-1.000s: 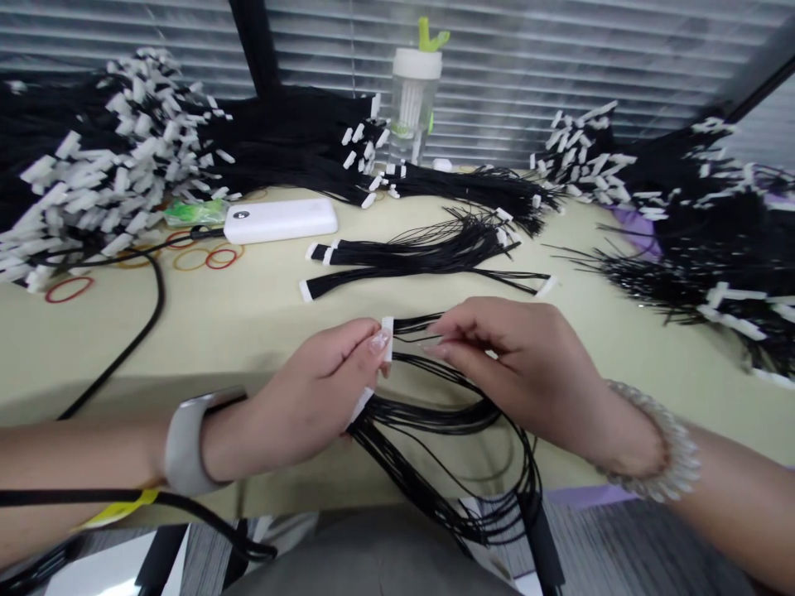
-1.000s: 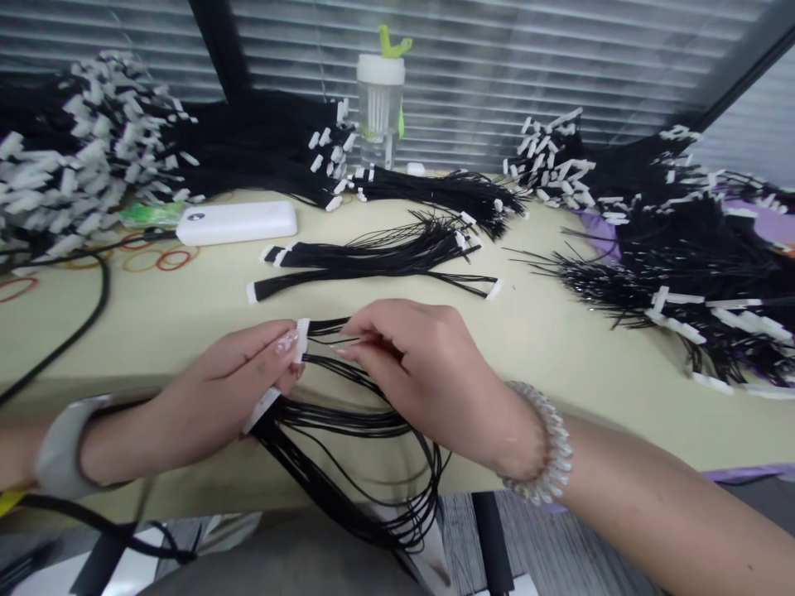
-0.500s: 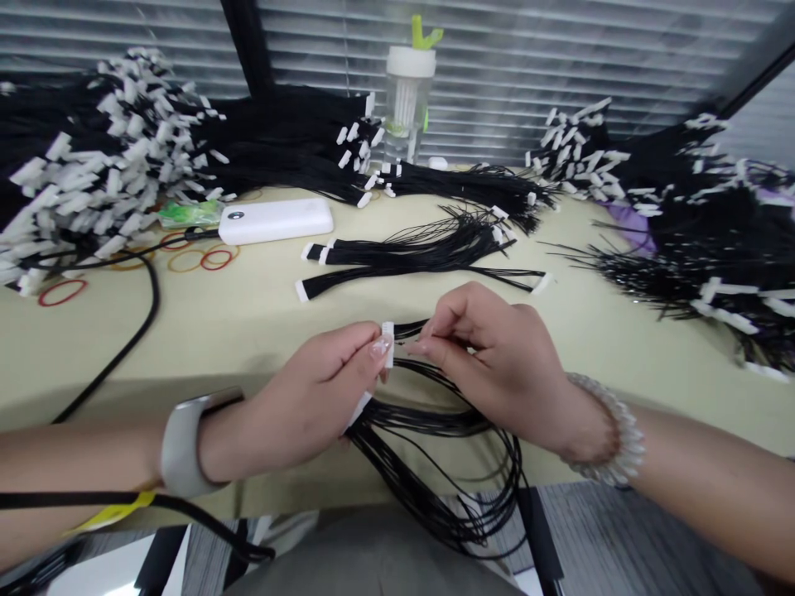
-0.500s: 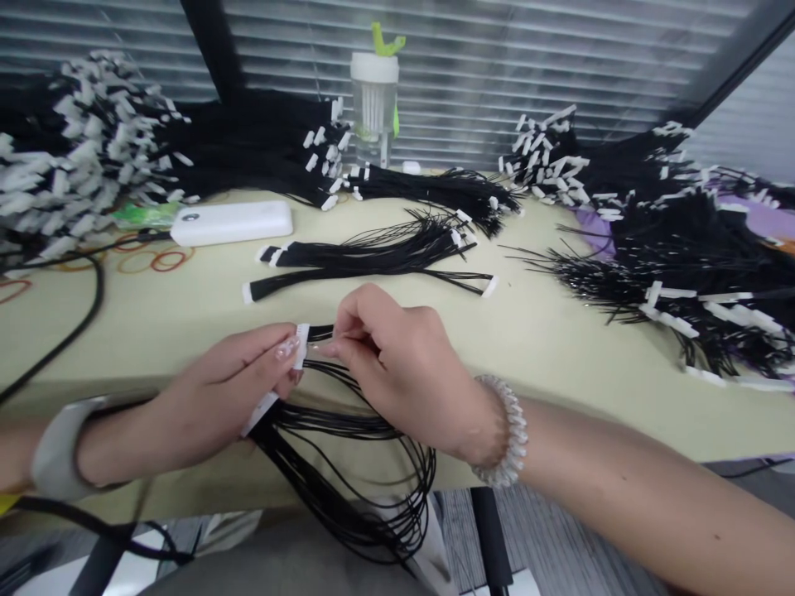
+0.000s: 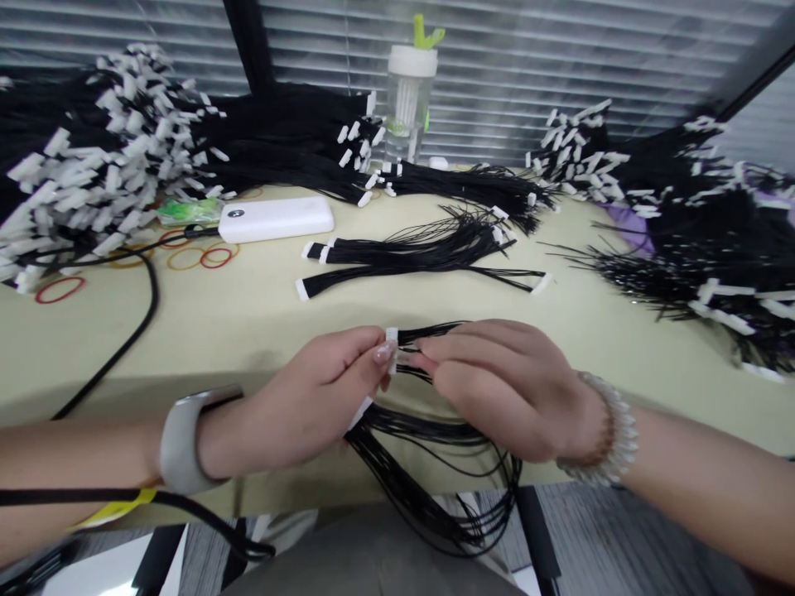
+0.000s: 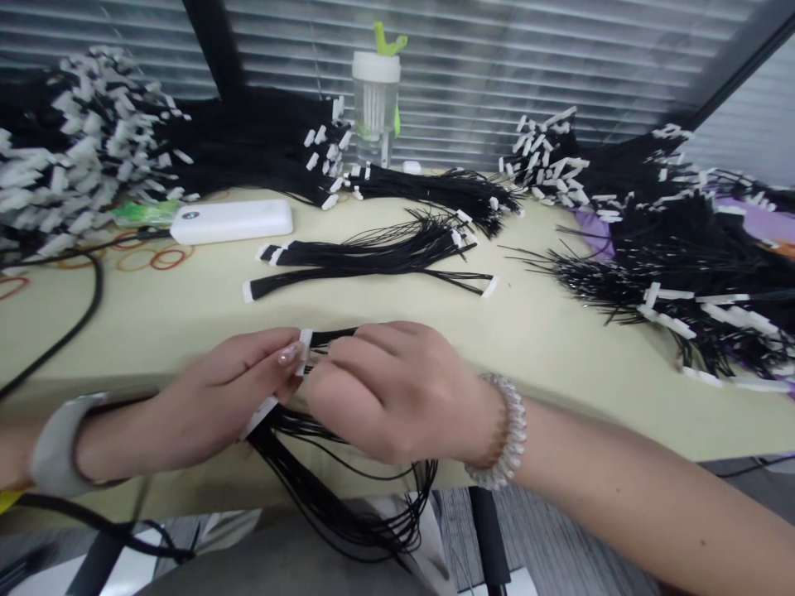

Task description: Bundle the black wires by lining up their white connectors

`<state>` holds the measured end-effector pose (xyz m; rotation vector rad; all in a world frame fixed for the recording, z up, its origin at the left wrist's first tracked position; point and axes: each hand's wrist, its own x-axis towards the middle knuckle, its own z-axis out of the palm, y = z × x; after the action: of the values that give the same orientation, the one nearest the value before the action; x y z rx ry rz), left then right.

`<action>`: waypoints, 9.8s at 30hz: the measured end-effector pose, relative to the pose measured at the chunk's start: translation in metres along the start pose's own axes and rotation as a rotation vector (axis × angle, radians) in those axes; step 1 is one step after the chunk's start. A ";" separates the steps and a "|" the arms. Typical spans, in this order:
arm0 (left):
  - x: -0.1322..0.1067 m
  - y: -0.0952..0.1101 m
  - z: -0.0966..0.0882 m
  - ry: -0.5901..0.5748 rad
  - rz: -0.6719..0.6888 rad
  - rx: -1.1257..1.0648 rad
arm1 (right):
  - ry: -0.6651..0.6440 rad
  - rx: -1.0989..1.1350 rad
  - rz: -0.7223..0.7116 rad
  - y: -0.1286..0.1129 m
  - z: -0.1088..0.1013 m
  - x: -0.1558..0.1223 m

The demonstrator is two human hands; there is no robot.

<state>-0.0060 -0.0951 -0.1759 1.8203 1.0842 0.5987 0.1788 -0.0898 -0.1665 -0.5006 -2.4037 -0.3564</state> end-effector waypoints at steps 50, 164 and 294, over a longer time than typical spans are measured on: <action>0.004 0.004 -0.004 -0.018 -0.085 -0.001 | -0.149 0.047 0.281 -0.006 -0.004 -0.007; 0.002 -0.002 0.007 0.305 -0.135 -0.027 | -0.728 0.854 0.556 -0.016 0.002 0.008; 0.004 -0.004 0.006 0.247 -0.086 -0.100 | -0.692 0.496 0.518 -0.016 0.003 0.005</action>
<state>-0.0015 -0.0934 -0.1822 1.6345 1.2659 0.8270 0.1669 -0.1019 -0.1676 -1.1002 -2.7166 0.7344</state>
